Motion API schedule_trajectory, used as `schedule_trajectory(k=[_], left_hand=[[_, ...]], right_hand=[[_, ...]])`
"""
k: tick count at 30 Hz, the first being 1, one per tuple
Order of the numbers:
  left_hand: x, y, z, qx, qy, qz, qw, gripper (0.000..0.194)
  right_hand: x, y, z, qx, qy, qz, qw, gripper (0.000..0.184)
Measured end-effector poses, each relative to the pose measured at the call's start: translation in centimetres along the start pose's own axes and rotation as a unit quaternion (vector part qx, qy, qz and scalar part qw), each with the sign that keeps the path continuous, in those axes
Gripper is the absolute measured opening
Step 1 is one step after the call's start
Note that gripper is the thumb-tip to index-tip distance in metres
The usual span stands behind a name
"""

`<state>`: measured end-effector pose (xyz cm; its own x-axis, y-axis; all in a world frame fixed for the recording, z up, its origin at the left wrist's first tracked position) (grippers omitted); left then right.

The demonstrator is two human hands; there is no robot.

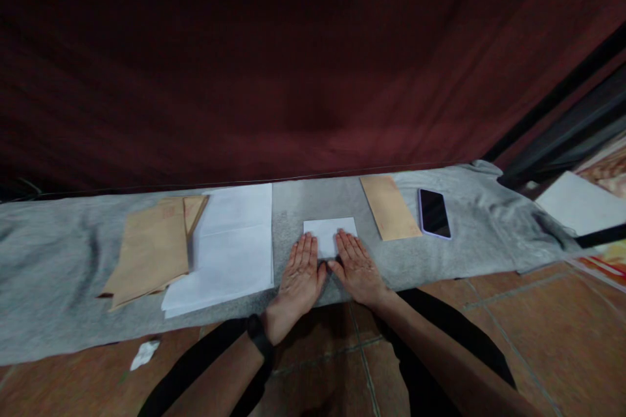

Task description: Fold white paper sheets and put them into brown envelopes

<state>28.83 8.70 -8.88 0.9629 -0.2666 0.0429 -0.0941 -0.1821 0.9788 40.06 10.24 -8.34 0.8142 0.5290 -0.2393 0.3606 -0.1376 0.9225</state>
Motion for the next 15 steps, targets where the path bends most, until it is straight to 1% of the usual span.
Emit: schedule_trajectory(k=[4, 10, 13, 15], left_hand=[[-1.2, -0.1, 0.4, -0.01, 0.029, -0.027, 0.999, 0.061], [-2.4, 0.0, 0.7, -0.017, 0.055, -0.038, 0.998, 0.061], [-2.2, 0.5, 0.1, -0.006, 0.053, -0.023, 0.998, 0.06], [-1.2, 0.8, -0.8, 0.001, 0.029, -0.003, 1.0, 0.06]], right_hand=[[1.4, -0.1, 0.5, 0.005, -0.022, 0.022, 0.999, 0.067], [3.4, 0.1, 1.0, 0.015, -0.056, 0.017, 0.998, 0.07], [3.9, 0.7, 0.4, 0.017, -0.078, 0.015, 0.997, 0.069], [3.8, 1.0, -0.5, 0.014, -0.087, 0.004, 0.996, 0.066]])
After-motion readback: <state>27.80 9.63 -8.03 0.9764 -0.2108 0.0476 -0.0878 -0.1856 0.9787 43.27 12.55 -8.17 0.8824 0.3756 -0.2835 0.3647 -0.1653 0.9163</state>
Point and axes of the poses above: each hand's wrist, its own z-axis away from the middle knuckle, its own y-axis out of the back of the hand, x = y × z, the point moved 10 cm from there along -z, towards the middle knuckle, and after that the axes turned 4 degrees about -z, right-handed, at the moved point
